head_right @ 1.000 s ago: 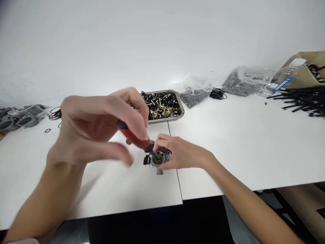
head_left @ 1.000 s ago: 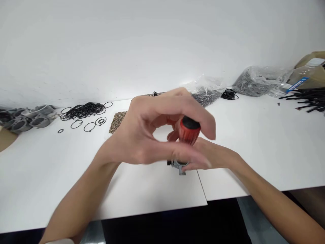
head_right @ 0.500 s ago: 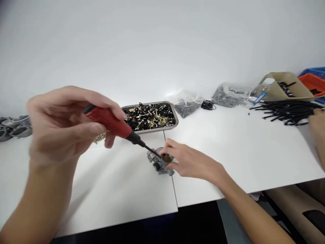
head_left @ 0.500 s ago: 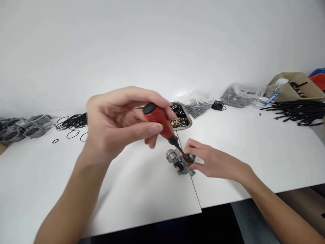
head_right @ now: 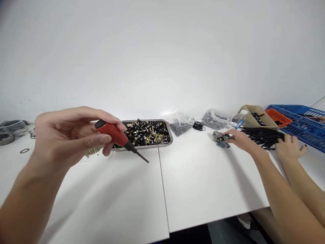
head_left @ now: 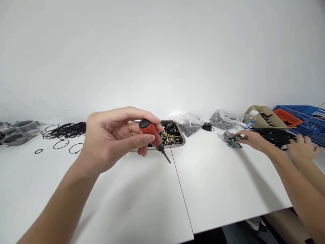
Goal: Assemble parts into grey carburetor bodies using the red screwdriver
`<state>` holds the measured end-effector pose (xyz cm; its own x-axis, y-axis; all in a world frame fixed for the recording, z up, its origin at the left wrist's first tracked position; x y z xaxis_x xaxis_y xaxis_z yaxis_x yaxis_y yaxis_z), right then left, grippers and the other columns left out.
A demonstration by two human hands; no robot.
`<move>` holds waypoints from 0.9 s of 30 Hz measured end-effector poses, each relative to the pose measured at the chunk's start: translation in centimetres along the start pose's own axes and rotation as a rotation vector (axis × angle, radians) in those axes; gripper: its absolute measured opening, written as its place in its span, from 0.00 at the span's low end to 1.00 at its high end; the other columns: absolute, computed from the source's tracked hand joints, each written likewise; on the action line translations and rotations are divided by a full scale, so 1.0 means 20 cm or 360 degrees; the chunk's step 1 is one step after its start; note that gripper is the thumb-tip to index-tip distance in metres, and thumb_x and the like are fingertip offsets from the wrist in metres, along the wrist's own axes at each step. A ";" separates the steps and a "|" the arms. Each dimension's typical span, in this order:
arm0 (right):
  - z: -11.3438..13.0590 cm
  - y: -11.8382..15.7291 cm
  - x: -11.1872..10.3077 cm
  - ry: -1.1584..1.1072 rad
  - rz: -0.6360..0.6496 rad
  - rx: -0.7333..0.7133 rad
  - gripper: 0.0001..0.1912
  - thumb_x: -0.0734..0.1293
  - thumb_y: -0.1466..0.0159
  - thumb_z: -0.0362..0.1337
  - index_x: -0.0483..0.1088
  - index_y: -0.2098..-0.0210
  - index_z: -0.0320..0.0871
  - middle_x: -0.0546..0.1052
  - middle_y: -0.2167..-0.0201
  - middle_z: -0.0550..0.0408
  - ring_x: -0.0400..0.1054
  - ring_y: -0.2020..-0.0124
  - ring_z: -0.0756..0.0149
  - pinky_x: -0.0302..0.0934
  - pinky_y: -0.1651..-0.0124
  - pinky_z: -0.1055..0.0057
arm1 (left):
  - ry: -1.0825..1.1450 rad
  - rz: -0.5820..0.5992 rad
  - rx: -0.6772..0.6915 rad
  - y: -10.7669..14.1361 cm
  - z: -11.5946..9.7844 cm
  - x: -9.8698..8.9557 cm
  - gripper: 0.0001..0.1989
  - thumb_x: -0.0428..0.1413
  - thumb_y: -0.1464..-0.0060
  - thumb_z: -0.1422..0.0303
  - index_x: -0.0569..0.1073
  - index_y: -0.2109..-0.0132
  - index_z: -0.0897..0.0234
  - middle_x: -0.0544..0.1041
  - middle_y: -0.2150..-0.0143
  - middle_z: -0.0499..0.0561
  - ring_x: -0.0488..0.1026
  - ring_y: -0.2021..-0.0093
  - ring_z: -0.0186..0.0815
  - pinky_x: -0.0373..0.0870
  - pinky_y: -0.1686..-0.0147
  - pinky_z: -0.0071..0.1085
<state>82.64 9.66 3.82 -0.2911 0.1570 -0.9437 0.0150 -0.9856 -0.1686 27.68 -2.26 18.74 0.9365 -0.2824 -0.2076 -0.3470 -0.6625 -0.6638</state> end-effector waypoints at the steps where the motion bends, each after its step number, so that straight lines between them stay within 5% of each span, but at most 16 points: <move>1: -0.02 -0.01 -0.01 0.0022 -0.0034 0.0013 0.16 0.68 0.47 0.45 0.74 0.63 0.43 0.77 0.62 0.40 0.71 0.65 0.47 0.65 0.59 0.51 | -0.0015 0.0004 -0.0037 0.00 0.01 0.00 0.12 0.63 0.47 0.76 0.79 0.56 0.61 0.80 0.68 0.51 0.78 0.72 0.36 0.72 0.81 0.25; 4: -0.01 -0.01 -0.02 0.0093 -0.0185 0.0009 0.18 0.69 0.46 0.46 0.73 0.60 0.40 0.75 0.55 0.33 0.69 0.53 0.36 0.62 0.52 0.47 | -0.0033 0.0057 -0.0141 -0.01 0.03 0.01 0.09 0.62 0.47 0.74 0.78 0.57 0.63 0.80 0.68 0.52 0.75 0.77 0.32 0.72 0.81 0.24; 7: 0.14 0.01 0.03 0.0130 -0.0354 -0.0053 0.23 0.67 0.41 0.49 0.72 0.51 0.41 0.70 0.47 0.30 0.60 0.43 0.30 0.55 0.46 0.42 | -0.0084 0.0269 -0.0320 -0.01 0.09 0.06 0.08 0.61 0.46 0.71 0.76 0.57 0.64 0.79 0.66 0.52 0.75 0.77 0.30 0.74 0.78 0.25; 11: 0.59 0.05 0.13 -0.0033 -0.0339 -0.0361 0.25 0.62 0.35 0.50 0.65 0.42 0.46 0.68 0.43 0.39 0.60 0.41 0.38 0.54 0.41 0.43 | -0.0269 0.0494 -0.0789 0.05 0.26 0.16 0.08 0.58 0.44 0.71 0.67 0.58 0.63 0.79 0.62 0.51 0.78 0.72 0.32 0.75 0.73 0.26; 13: 0.87 0.07 0.17 -0.0197 -0.0183 -0.0486 0.25 0.61 0.33 0.51 0.62 0.40 0.49 0.66 0.41 0.43 0.58 0.38 0.43 0.54 0.39 0.45 | -0.0275 0.0515 -0.0849 0.12 0.36 0.20 0.08 0.58 0.44 0.69 0.65 0.59 0.63 0.79 0.60 0.52 0.79 0.68 0.32 0.77 0.69 0.27; 16: 1.22 0.12 0.21 -0.0456 -0.0022 -0.0661 0.25 0.62 0.33 0.52 0.61 0.39 0.53 0.64 0.39 0.48 0.56 0.36 0.49 0.55 0.38 0.48 | -0.0487 0.0421 -0.0628 0.25 0.50 0.20 0.06 0.56 0.41 0.69 0.66 0.59 0.63 0.76 0.55 0.53 0.78 0.61 0.31 0.78 0.62 0.29; 19: 1.41 0.15 0.28 -0.0679 -0.0058 -0.0797 0.22 0.62 0.32 0.51 0.63 0.42 0.52 0.66 0.42 0.49 0.58 0.38 0.52 0.56 0.38 0.49 | -0.0990 0.0396 -0.0274 0.38 0.62 0.18 0.03 0.54 0.39 0.69 0.68 0.59 0.63 0.76 0.59 0.52 0.74 0.62 0.31 0.75 0.62 0.30; 27: 1.48 0.23 0.64 -0.0808 -0.0374 -0.0864 0.17 0.58 0.29 0.47 0.64 0.45 0.48 0.70 0.49 0.48 0.60 0.42 0.53 0.54 0.39 0.49 | -0.1539 0.0333 -0.0057 0.55 0.81 0.10 0.06 0.51 0.38 0.74 0.73 0.61 0.64 0.77 0.63 0.53 0.72 0.63 0.37 0.72 0.64 0.36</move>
<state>50.71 5.31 -0.53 -0.7449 0.1807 -0.6423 0.3268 -0.7405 -0.5873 26.60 1.11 -0.53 0.4885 0.2813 -0.8260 -0.4963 -0.6890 -0.5282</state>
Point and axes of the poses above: each hand's wrist, its own y-axis away from the middle knuckle, its own x-axis out of the palm, z = x × y, the point moved 4 cm from there along -y, towards the middle knuckle
